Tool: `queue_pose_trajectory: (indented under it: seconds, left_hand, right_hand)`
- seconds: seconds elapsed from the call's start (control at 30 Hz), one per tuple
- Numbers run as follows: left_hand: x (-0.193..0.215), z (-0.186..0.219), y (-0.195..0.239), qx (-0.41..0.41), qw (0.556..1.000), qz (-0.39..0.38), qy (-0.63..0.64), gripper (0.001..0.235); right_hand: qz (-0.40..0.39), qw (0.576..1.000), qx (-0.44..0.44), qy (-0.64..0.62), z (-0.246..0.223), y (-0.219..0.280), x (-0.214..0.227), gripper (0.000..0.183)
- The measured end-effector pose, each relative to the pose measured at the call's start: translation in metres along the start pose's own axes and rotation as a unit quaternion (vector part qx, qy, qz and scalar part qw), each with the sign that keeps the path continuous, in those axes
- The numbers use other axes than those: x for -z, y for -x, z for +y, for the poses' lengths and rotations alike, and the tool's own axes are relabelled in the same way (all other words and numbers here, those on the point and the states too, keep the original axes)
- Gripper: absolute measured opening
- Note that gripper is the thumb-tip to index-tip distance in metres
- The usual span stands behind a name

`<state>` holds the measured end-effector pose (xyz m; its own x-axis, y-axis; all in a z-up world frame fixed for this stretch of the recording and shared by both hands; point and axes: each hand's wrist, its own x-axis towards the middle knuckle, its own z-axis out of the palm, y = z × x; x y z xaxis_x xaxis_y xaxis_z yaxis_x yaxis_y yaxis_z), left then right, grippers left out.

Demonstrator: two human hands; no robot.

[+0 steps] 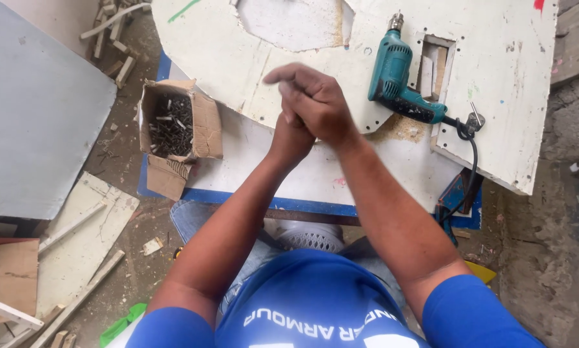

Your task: Assembling components by fastening screws into a board using a power drill and a screwdriver.

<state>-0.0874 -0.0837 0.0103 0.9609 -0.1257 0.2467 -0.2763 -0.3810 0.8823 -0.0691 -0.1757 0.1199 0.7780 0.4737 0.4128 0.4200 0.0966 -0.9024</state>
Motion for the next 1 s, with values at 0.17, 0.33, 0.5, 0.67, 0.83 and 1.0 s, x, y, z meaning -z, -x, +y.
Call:
queue_pose_trajectory:
  seconds: [0.17,0.33,0.5,0.67,0.83,1.0]
  left_hand:
    - [-0.004,-0.003,-0.007,0.026,0.999,-0.037,0.013,0.007]
    - [0.001,-0.010,-0.023,0.062,0.994,-0.081,0.030,0.009]
    - [0.007,-0.018,-0.037,0.088,0.989,-0.108,0.042,0.013]
    - [0.004,-0.003,-0.037,0.111,0.982,-0.141,0.055,0.017]
    - [-0.009,0.005,-0.016,0.173,0.984,-0.049,0.000,0.029]
    - [0.020,0.030,-0.024,0.176,0.981,-0.072,-0.025,0.019]
  right_hand:
    - [-0.319,0.936,-0.065,-0.136,-0.002,-0.034,0.043,0.043]
    - [-0.306,0.944,-0.079,-0.092,0.008,-0.033,0.036,0.027]
    - [-0.142,0.978,-0.075,-0.134,0.016,-0.012,0.021,0.017]
    - [0.264,0.960,-0.027,0.092,0.017,-0.012,-0.004,0.018]
    - [0.191,0.976,-0.077,0.071,0.002,0.002,-0.003,0.024]
    - [-0.182,0.970,-0.128,-0.097,0.004,-0.028,0.037,0.029]
